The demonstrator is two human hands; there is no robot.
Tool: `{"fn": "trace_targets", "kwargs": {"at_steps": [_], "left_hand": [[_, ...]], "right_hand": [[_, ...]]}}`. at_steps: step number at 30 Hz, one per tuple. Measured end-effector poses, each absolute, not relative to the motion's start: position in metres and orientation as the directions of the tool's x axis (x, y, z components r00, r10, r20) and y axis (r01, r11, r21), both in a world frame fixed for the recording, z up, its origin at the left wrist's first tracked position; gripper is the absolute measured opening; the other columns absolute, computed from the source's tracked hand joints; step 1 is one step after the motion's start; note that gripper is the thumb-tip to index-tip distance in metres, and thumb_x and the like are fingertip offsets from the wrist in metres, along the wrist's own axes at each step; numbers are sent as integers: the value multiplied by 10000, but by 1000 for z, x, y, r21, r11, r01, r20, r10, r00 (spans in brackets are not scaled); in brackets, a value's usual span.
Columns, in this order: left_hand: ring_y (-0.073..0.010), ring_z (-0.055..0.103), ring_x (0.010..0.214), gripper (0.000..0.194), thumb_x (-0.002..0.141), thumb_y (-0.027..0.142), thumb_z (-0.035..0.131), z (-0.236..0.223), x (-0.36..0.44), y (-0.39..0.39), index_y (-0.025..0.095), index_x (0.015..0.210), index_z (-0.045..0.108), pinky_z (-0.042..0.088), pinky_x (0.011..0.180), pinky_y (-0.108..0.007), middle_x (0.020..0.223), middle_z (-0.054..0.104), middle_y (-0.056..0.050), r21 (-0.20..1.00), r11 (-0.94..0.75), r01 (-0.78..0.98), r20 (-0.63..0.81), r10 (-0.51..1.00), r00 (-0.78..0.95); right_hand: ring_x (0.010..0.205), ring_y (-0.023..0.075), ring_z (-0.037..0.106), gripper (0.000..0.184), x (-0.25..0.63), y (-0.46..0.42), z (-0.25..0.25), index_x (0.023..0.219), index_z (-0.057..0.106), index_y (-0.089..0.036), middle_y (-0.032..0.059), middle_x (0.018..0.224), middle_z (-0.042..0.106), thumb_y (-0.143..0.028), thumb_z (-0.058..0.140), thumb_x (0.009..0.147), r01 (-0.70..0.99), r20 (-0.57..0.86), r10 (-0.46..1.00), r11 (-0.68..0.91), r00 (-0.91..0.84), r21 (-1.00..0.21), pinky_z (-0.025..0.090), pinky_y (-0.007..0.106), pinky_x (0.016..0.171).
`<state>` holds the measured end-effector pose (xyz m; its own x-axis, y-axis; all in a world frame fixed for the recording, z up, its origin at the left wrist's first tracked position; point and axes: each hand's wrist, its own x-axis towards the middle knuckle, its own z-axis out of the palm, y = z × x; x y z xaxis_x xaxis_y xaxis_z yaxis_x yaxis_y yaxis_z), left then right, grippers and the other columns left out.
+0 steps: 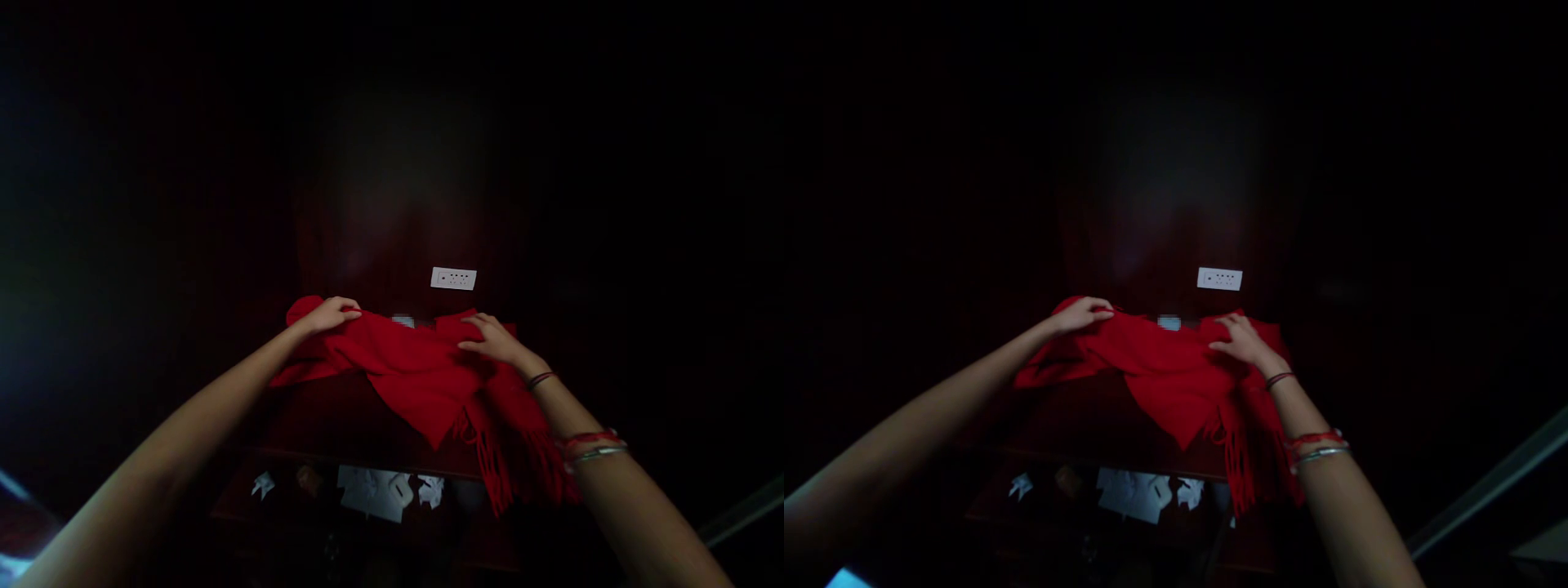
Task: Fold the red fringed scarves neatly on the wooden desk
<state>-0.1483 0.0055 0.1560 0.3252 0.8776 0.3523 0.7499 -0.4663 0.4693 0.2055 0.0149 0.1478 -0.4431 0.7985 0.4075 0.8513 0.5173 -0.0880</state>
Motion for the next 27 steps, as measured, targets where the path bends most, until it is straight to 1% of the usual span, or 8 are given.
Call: {"fn": "trace_targets", "kwargs": {"at_steps": [4, 8, 11, 15, 18, 20, 23, 27], "left_hand": [[-135, 510, 766, 216, 743, 312, 450, 146, -101, -15, 153, 783, 590, 363, 736, -232, 805, 586, -25, 368, -668, 647, 385, 743, 548], [-127, 512, 737, 220, 772, 312, 443, 139, -94, -31, 155, 787, 597, 367, 705, -220, 776, 586, -27, 313, -729, 609, 372, 684, 628], [-119, 512, 694, 233, 784, 318, 428, 136, -107, -37, 153, 774, 592, 366, 662, -212, 746, 587, -17, 332, -710, 621, 373, 704, 604], [-114, 508, 671, 215, 783, 303, 427, 132, -110, -41, 151, 773, 579, 363, 632, -204, 724, 583, -7, 358, -693, 626, 365, 721, 589], [-119, 506, 700, 210, 790, 293, 421, 128, -97, -43, 146, 775, 570, 364, 658, -208, 749, 579, -20, 341, -710, 616, 419, 701, 577], [-120, 506, 707, 221, 797, 303, 413, 126, -90, -43, 147, 776, 568, 363, 669, -210, 754, 576, -24, 332, -716, 615, 450, 693, 563], [-118, 506, 684, 228, 780, 342, 440, 124, -94, -42, 156, 787, 571, 360, 643, -202, 741, 580, -10, 346, -708, 616, 375, 706, 601], [-109, 502, 636, 253, 796, 344, 405, 120, -111, -38, 164, 796, 582, 350, 611, -193, 705, 584, 7, 347, -680, 646, 246, 730, 637]], "right_hand": [[1069, 197, 398, 540, 128, -15, 112, 1157, 433, -130, 122, 1162, 458, -378, 560, 694, 615, 567, 626, 749, -536, -245, 320, 298, 880], [727, 126, 535, 193, 102, -23, 104, 864, 588, -152, 39, 794, 610, -276, 469, 774, 521, 494, 637, 770, -592, -368, 386, 229, 688], [625, 111, 516, 187, 110, -21, 107, 787, 590, -150, 17, 690, 597, -257, 436, 789, 517, 470, 647, 762, -600, -389, 371, 210, 612], [704, 122, 525, 183, 115, -23, 108, 867, 573, -146, 40, 785, 603, -243, 448, 774, 492, 457, 648, 761, -610, -422, 373, 221, 653], [777, 130, 527, 272, 107, -30, 105, 971, 548, -161, 53, 907, 597, -279, 526, 728, 424, 445, 620, 777, -646, -465, 373, 228, 692], [713, 125, 529, 212, 102, -33, 103, 897, 581, -165, 36, 827, 613, -293, 509, 744, 445, 441, 639, 763, -631, -469, 373, 225, 664], [626, 120, 521, 194, 106, -33, 102, 751, 611, -164, 17, 682, 613, -264, 448, 785, 536, 456, 701, 714, -548, -451, 367, 219, 620], [695, 141, 551, 176, 120, -30, 101, 798, 625, -173, 35, 746, 637, -228, 460, 774, 572, 429, 722, 692, -544, -440, 383, 243, 665]]}}
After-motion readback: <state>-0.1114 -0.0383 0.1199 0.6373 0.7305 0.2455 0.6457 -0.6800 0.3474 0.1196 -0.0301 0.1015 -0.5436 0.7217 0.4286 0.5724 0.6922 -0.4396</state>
